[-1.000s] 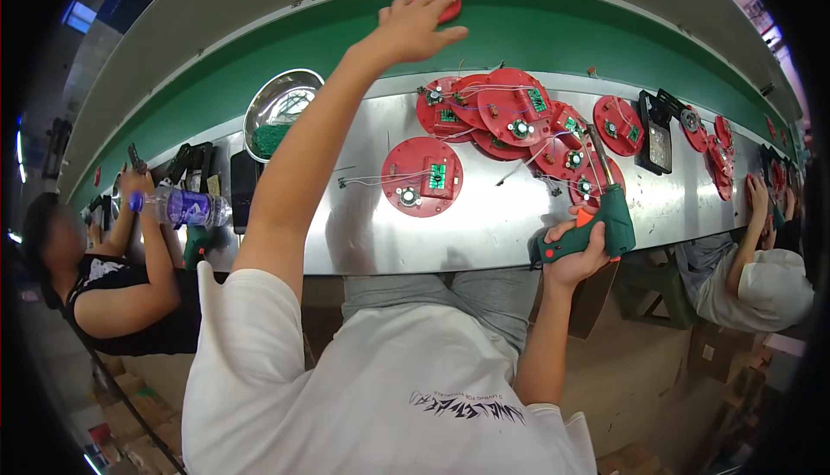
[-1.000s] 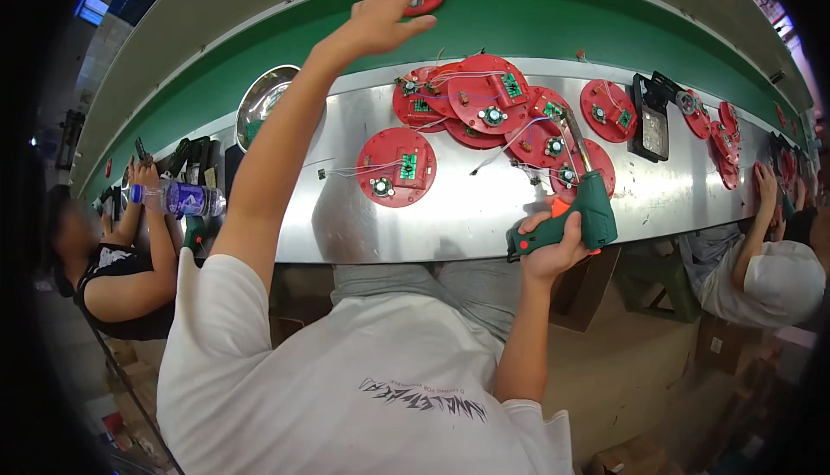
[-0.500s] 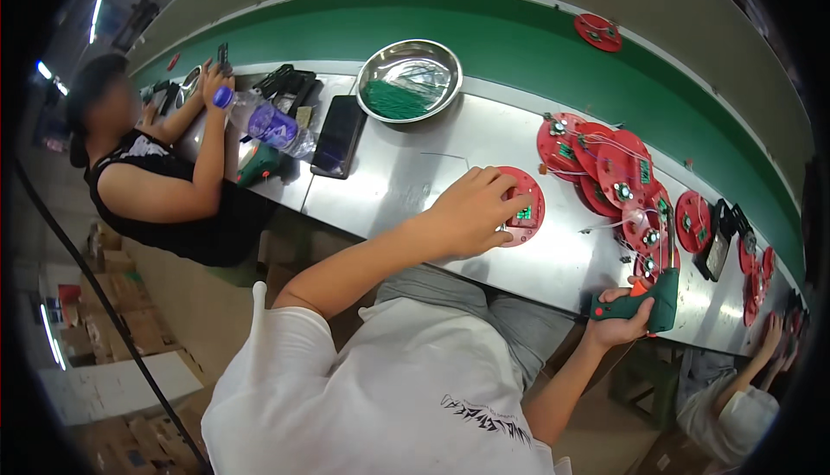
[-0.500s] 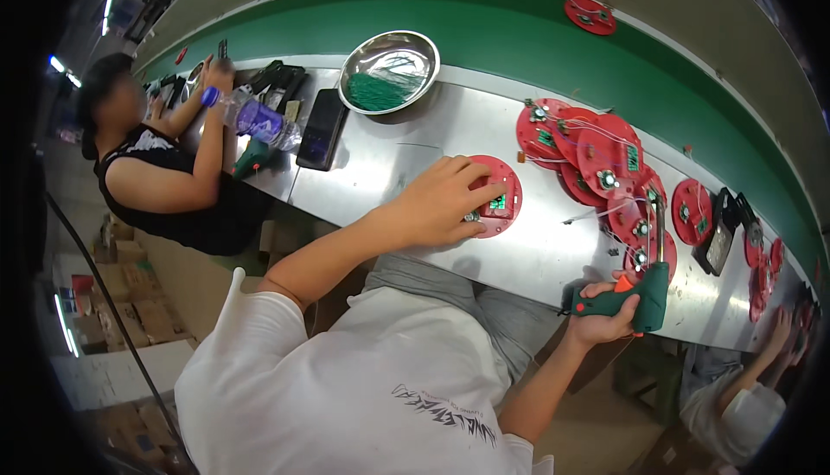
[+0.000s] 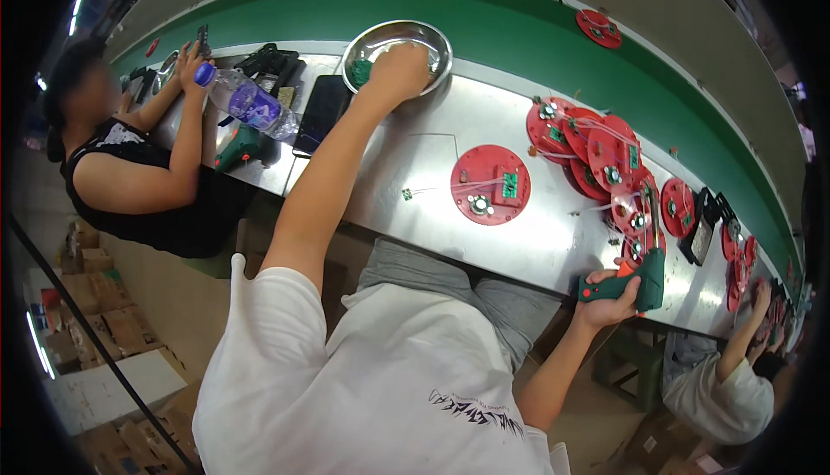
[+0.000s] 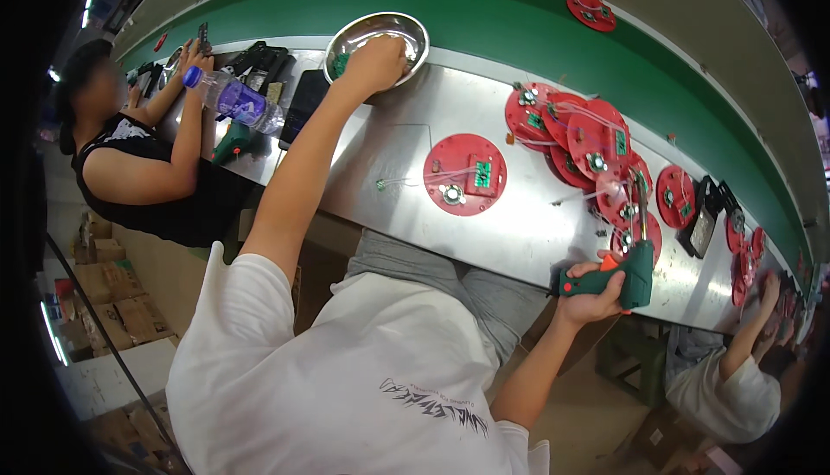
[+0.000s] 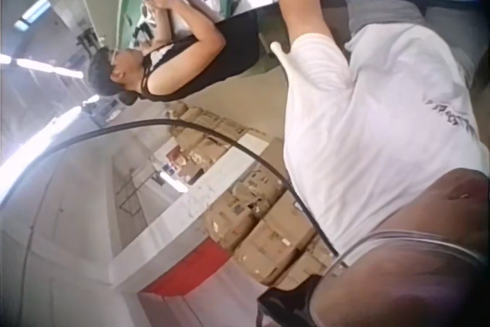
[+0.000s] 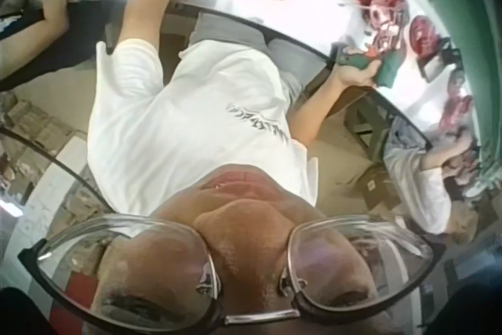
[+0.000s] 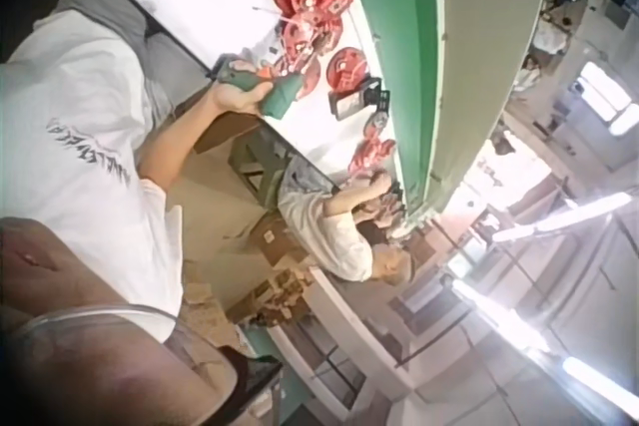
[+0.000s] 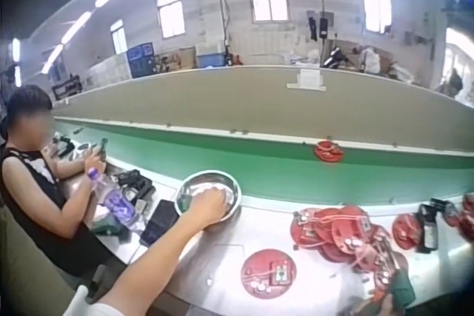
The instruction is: Soldering electrical wires to printed circuit boards at an assembly line station.
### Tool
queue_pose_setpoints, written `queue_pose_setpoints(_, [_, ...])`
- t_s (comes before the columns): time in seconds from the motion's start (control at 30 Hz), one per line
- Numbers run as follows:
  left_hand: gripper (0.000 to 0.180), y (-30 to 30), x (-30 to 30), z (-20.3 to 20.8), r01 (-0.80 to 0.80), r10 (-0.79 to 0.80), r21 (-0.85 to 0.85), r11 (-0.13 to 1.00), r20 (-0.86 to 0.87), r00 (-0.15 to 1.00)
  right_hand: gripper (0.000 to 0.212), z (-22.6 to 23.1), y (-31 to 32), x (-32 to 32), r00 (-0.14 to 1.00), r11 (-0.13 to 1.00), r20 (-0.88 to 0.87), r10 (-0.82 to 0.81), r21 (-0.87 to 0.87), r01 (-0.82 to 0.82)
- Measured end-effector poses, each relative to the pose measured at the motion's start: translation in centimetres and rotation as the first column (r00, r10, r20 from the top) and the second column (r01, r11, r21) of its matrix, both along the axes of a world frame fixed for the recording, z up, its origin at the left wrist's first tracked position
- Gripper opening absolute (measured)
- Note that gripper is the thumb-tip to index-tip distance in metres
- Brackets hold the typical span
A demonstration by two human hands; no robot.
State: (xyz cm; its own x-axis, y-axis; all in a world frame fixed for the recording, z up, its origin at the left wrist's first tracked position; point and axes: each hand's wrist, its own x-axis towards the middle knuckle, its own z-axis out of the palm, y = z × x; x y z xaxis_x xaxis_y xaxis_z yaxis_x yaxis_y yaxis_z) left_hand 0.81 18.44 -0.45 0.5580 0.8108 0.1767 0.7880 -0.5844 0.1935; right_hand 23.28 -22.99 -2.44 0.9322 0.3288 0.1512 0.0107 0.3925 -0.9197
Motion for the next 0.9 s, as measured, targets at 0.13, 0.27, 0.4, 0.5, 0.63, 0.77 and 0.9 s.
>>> queue_pose_setpoints(0.13, [0.026,1.2,-0.6,-0.8,-0.010,0.010,-0.089,0.996,-0.005,1.000,0.036,-0.6,-0.1,0.0,0.999,0.999,0.020,0.038,0.034,-0.039])
queue_pose_setpoints(0.27, [0.019,2.2,-1.9,-0.2,0.064,-0.082,0.060,0.996,0.373,0.924,0.043,-0.5,-0.2,0.0,0.996,0.997,0.022,0.083,-0.010,-0.083])
queue_pose_setpoints(0.4, [0.013,0.6,-3.5,1.9,0.057,-0.100,0.108,0.993,0.451,0.887,0.042,-0.4,-0.3,-0.1,0.980,0.982,0.065,0.189,-0.030,-0.188])
queue_pose_setpoints(0.5, [0.009,-6.8,-2.3,7.1,0.149,-0.278,0.259,0.954,0.587,0.760,0.042,-0.1,-1.4,-1.0,0.947,0.956,0.138,0.289,-0.088,-0.279])
queue_pose_setpoints(0.63, [0.009,-16.9,-1.5,4.9,0.384,-0.367,0.117,0.916,0.631,0.684,0.054,-0.2,-2.6,-3.1,0.849,0.883,0.252,0.464,-0.208,-0.421])
queue_pose_setpoints(0.77, [0.007,-23.0,0.3,1.0,0.320,-0.260,0.032,0.947,0.665,0.701,0.045,1.1,-2.4,-4.4,0.786,0.815,0.252,0.565,-0.321,-0.483])
queue_pose_setpoints(0.9, [0.005,-23.9,2.2,-1.8,0.149,-0.201,0.134,0.980,0.692,0.694,0.032,1.4,-1.9,-4.8,0.782,0.793,0.182,0.596,-0.291,-0.536])
